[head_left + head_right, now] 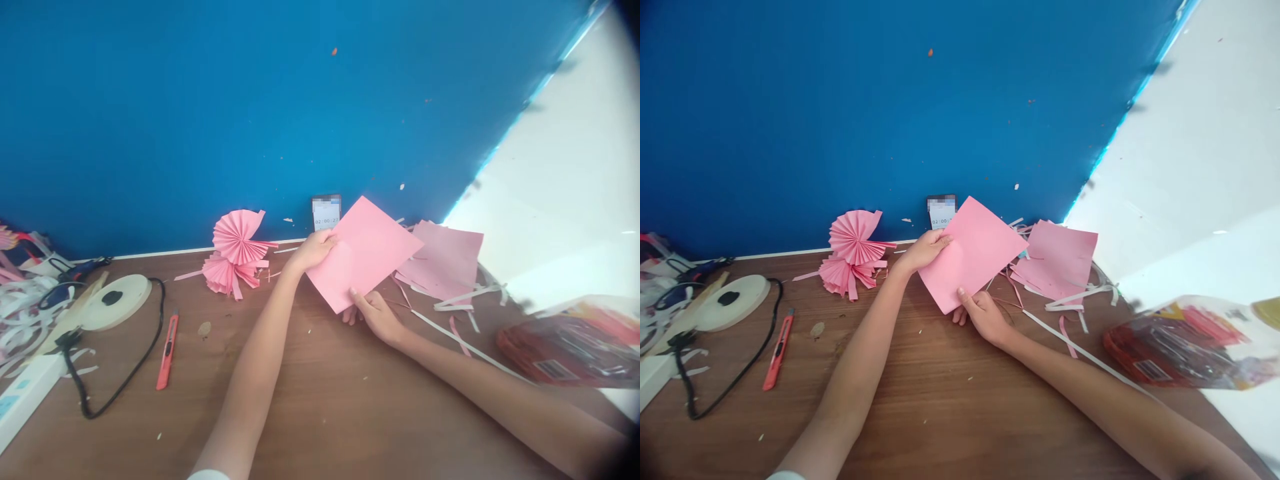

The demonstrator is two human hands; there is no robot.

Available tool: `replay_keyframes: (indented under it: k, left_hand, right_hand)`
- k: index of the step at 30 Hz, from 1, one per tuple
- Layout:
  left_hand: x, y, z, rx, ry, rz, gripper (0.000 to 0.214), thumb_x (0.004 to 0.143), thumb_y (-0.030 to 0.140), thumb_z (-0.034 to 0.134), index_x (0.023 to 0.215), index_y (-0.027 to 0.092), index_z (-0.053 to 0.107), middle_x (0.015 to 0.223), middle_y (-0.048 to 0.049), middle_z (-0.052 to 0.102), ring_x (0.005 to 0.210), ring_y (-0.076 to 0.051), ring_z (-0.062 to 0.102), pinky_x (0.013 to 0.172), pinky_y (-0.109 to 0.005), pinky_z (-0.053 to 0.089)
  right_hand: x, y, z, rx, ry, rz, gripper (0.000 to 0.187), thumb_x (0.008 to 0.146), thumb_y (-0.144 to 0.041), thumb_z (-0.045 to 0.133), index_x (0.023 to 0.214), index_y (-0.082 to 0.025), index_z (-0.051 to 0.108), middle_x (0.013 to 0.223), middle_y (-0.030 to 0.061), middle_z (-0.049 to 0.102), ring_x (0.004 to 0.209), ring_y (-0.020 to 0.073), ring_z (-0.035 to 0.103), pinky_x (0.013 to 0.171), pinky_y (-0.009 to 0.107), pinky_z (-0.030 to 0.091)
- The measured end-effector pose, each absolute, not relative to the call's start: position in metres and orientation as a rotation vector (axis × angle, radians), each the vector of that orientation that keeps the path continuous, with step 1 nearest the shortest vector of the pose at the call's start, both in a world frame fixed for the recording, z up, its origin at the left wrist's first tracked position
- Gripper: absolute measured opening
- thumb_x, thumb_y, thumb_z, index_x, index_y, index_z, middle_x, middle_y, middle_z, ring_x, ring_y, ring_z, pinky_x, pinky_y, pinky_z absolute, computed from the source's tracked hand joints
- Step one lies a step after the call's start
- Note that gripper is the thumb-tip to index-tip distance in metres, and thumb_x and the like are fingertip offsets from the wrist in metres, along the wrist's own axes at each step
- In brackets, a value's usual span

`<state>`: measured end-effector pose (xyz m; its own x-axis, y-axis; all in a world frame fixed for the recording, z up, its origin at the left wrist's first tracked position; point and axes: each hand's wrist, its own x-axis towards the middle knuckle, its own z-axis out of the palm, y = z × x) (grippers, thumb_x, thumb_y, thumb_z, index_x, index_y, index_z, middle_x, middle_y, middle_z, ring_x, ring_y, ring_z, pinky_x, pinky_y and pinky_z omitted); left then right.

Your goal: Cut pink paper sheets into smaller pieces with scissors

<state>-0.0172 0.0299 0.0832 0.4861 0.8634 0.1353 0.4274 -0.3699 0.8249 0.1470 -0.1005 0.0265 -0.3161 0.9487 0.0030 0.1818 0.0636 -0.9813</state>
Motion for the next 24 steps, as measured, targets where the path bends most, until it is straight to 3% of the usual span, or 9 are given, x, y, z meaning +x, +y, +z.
replay_keyframes:
  k: [11, 18, 24]
  left_hand:
    - [-0.0142, 0.0309, 0.0805, 1.945, 1.023, 0.834, 0.038, 0.09, 0.039, 0.041, 0.11, 0.013, 0.06, 0.118, -0.0114, 0.062, 0.105, -0.024, 0.056, 0.092, -0.036, 0.041]
    - [-0.0159, 0.0339, 0.0778, 1.902, 1.048, 0.876, 0.039, 0.089, 0.041, 0.045, 0.112, 0.012, 0.06, 0.12, -0.013, 0.061, 0.107, -0.026, 0.055, 0.094, -0.039, 0.04]
    - [-0.0182, 0.0336, 0.0799, 1.886, 1.042, 0.899, 0.041, 0.089, 0.043, 0.046, 0.11, 0.012, 0.061, 0.119, -0.0124, 0.062, 0.104, -0.024, 0.057, 0.093, -0.036, 0.04]
  right_hand:
    - [0.1488, -0.1001, 0.0193, -1.179, -1.635, 1.285, 0.066, 0.089, -0.063, 0.036, 0.053, -0.015, 0.065, 0.052, 0.0066, 0.063, 0.048, 0.0128, 0.056, 0.054, 0.025, 0.043]
    - [0.1478, -0.0993, 0.0177, -1.253, -1.64, 1.234, 0.064, 0.088, -0.062, 0.041, 0.045, -0.017, 0.055, 0.045, 0.0041, 0.056, 0.042, 0.0099, 0.049, 0.047, 0.022, 0.039]
    - [0.1479, -0.0986, 0.0217, -1.263, -1.708, 1.19, 0.053, 0.086, -0.057, 0.049, 0.057, -0.015, 0.064, 0.048, 0.0029, 0.059, 0.044, 0.0107, 0.051, 0.049, 0.022, 0.039]
